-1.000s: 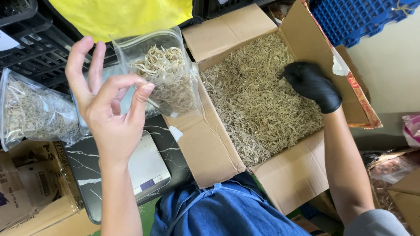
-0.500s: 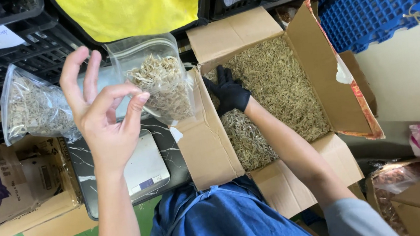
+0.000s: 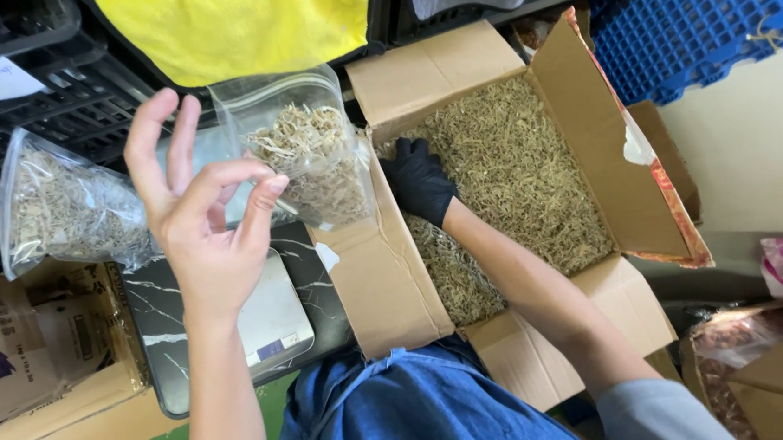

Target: The person fills small plastic bags with dried fish by hand and using a plastic container, then weighs the bags on a digital scale.

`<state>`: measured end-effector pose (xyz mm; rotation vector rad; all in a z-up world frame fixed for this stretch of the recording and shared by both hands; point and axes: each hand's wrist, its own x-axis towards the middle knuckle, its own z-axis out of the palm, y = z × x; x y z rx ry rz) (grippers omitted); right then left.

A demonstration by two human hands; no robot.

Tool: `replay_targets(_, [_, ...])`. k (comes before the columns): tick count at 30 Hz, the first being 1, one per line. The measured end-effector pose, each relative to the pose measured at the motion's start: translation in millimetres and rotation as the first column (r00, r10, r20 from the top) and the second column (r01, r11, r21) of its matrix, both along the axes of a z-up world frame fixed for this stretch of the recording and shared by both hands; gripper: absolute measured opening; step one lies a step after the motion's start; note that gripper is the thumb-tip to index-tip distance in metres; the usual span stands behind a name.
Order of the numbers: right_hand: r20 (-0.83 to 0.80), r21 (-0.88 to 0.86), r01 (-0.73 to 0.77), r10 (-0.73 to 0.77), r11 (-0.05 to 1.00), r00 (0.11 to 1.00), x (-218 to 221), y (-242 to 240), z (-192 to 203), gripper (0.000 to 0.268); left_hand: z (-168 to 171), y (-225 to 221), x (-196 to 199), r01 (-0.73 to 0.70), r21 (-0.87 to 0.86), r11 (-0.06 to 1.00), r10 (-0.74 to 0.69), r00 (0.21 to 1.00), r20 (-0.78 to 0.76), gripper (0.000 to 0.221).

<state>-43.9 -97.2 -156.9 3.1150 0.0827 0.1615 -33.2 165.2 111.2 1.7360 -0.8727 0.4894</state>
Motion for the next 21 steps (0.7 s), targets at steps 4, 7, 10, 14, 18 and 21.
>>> replay_targets(4, [-0.087,-0.053,0.037,-0.042,0.998,0.995,-3.4,-0.9,-4.8,0.044,-2.3,0.3,-0.2,0.02,0.004,1.0,-0.02,1.0,-0.019,0.013])
replay_targets(7, [-0.085,0.017,0.045,-0.043,0.999,0.995,-2.4,-4.7,3.9,0.045,-3.8,0.5,0.8,0.011,0.007,1.0,-0.011,1.0,-0.002,0.013])
replay_targets(10, [-0.219,0.429,0.139,-0.046,0.893,0.975,-6.5,-2.7,26.9,0.03,-2.0,1.0,-1.0,0.012,0.001,1.0,-0.012,1.0,-0.009,0.014])
replay_targets(14, [-0.075,0.404,-0.042,0.079,0.914,0.994,-20.8,-5.5,40.5,0.047,2.3,2.7,-2.5,0.018,0.001,1.0,-0.018,0.999,-0.043,0.012])
replay_targets(18, [-0.197,0.388,0.008,0.074,0.922,0.978,-45.4,-15.8,87.9,0.036,6.7,-3.9,1.9,0.042,-0.021,0.999,-0.042,0.999,0.009,0.013])
replay_targets(21, [-0.097,0.531,-0.016,0.08,0.847,0.992,-71.5,-40.4,119.1,0.029,7.0,-5.6,5.4,0.079,-0.025,0.997,-0.08,0.996,-0.033,0.011])
